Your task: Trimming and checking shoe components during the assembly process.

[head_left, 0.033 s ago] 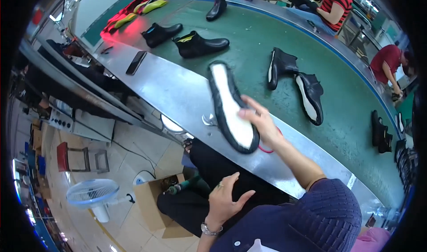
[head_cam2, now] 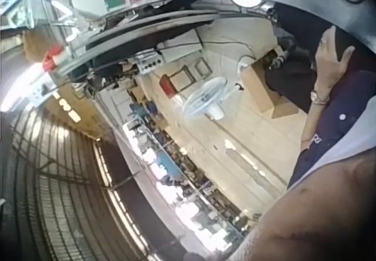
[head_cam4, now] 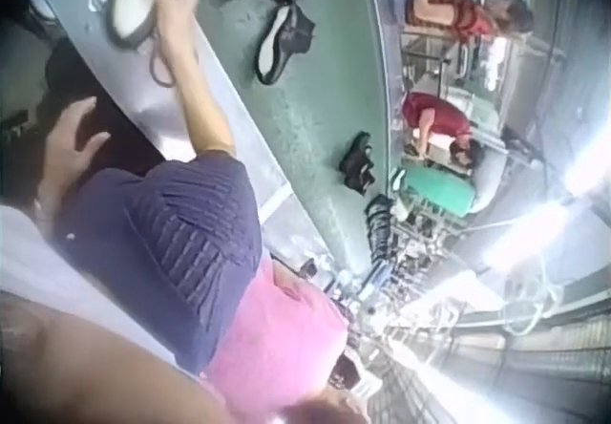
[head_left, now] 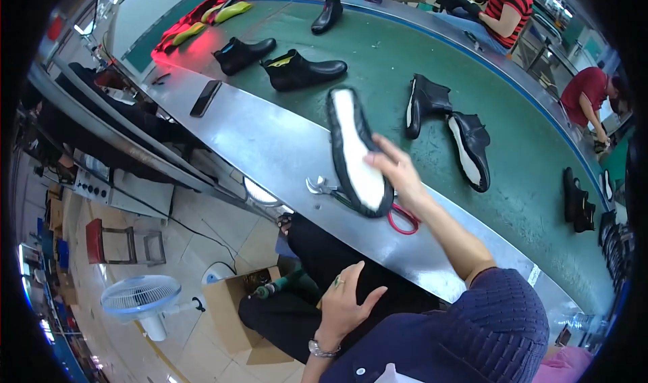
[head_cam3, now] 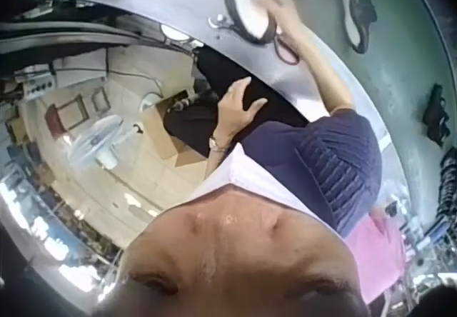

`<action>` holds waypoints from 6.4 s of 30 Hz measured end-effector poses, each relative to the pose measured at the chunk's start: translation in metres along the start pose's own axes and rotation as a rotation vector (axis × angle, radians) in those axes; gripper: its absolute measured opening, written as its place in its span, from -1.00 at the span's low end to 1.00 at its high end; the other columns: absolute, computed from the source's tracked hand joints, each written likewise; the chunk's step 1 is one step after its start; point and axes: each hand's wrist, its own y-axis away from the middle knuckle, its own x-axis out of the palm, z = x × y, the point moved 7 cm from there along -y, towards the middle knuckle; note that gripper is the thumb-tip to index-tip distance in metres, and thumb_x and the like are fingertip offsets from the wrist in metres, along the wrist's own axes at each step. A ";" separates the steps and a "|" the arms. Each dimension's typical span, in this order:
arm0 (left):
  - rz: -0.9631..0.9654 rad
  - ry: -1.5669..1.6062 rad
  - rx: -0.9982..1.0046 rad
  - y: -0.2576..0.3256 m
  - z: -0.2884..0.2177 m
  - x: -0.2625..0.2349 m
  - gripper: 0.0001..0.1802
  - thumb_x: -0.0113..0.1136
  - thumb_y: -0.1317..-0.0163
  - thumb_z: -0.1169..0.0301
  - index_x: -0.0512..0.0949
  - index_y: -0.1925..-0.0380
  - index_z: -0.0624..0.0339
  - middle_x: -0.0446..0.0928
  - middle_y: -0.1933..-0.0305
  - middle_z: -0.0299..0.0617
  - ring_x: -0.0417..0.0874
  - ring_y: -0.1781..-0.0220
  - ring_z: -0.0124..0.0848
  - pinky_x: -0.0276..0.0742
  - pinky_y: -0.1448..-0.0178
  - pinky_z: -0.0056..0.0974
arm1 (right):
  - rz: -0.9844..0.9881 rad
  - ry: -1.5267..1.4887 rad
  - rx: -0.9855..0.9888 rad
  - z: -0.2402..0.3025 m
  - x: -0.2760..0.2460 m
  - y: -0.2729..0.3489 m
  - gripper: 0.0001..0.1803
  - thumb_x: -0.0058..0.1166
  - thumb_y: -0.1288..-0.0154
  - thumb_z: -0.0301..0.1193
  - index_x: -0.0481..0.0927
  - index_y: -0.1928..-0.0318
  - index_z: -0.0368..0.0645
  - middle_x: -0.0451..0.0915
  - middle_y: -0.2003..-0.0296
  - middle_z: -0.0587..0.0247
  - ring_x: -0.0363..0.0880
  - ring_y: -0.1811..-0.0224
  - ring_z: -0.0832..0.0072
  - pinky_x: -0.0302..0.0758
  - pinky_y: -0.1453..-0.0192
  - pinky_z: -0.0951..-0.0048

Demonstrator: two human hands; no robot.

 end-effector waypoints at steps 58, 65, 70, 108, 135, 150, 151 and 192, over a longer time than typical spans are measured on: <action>-0.364 0.721 -0.385 0.116 0.079 -0.015 0.12 0.44 0.09 0.58 -0.01 -0.47 0.24 0.04 -0.54 -0.07 0.12 -0.53 -0.30 -0.01 -0.52 -0.25 | 0.950 0.069 0.155 -0.008 0.175 0.081 -0.73 0.06 -0.43 -0.30 0.64 0.06 -0.23 0.57 0.38 0.46 0.43 0.41 0.74 0.38 0.28 0.68; -0.528 0.777 -0.438 0.155 0.094 -0.018 0.09 0.45 0.08 0.57 0.04 -0.46 0.23 0.11 -0.51 -0.08 0.12 -0.52 -0.30 -0.02 -0.53 -0.26 | 0.641 0.724 -0.319 -0.053 0.121 0.033 -0.64 0.11 -0.36 -0.38 0.54 -0.12 -0.22 0.59 0.11 0.21 0.57 0.10 0.43 0.48 -0.04 0.47; -0.600 0.760 -0.466 0.164 0.094 -0.040 0.12 0.48 0.08 0.54 0.01 -0.47 0.23 0.11 -0.51 -0.11 0.18 -0.49 -0.33 0.05 -0.51 -0.26 | 0.450 1.144 -0.516 -0.069 0.083 0.025 -0.57 0.20 -0.25 -0.40 0.52 -0.13 -0.17 0.51 -0.10 -0.03 0.43 -0.19 0.07 0.36 -0.26 0.18; -0.883 0.139 -0.694 0.136 0.139 -0.166 -0.65 0.21 -0.23 0.44 0.53 -0.02 0.29 0.58 0.04 -0.06 0.64 0.24 -0.20 0.56 0.13 -0.31 | 1.226 0.580 0.942 -0.053 0.276 0.147 -0.22 -0.12 -0.47 -0.52 -0.24 -0.52 -0.06 0.59 0.07 0.03 0.62 0.11 0.41 0.55 0.07 0.46; -0.685 -0.470 -0.391 0.135 0.130 -0.168 -0.58 0.16 -0.05 0.62 0.52 0.01 0.20 0.57 -0.08 -0.01 0.66 0.25 -0.13 0.61 0.16 -0.22 | 1.384 1.372 -0.706 -0.016 0.329 0.147 -0.26 0.05 -0.30 -0.47 0.06 -0.44 -0.07 0.55 0.58 -0.10 0.57 0.54 -0.05 0.51 0.38 0.07; -0.696 -0.415 -0.441 0.134 0.126 -0.170 -0.64 0.17 -0.09 0.59 0.58 0.05 0.15 0.59 -0.06 -0.03 0.67 0.16 -0.11 0.61 0.11 -0.21 | 1.231 1.152 -0.753 -0.021 0.314 0.149 -0.31 0.00 -0.36 -0.41 0.06 -0.44 -0.06 0.52 0.68 -0.03 0.58 0.63 0.05 0.52 0.47 0.08; -0.692 -0.413 -0.433 0.134 0.126 -0.169 -0.64 0.17 -0.09 0.59 0.58 0.05 0.15 0.59 -0.06 -0.03 0.67 0.16 -0.11 0.61 0.11 -0.21 | 1.327 1.256 -0.637 -0.041 0.309 0.148 -0.28 0.09 -0.28 -0.45 0.14 -0.42 -0.08 0.57 0.57 -0.09 0.56 0.61 -0.01 0.51 0.47 0.07; -0.601 0.167 -0.318 0.114 0.150 -0.179 -0.69 0.16 -0.29 0.35 0.57 0.01 0.22 0.63 0.00 -0.07 0.66 0.03 -0.25 0.49 -0.12 -0.26 | 0.231 1.402 -0.494 -0.076 -0.040 0.028 -0.50 0.14 -0.31 -0.33 0.43 -0.24 -0.18 0.46 0.04 -0.08 0.52 0.03 0.08 0.46 -0.07 0.22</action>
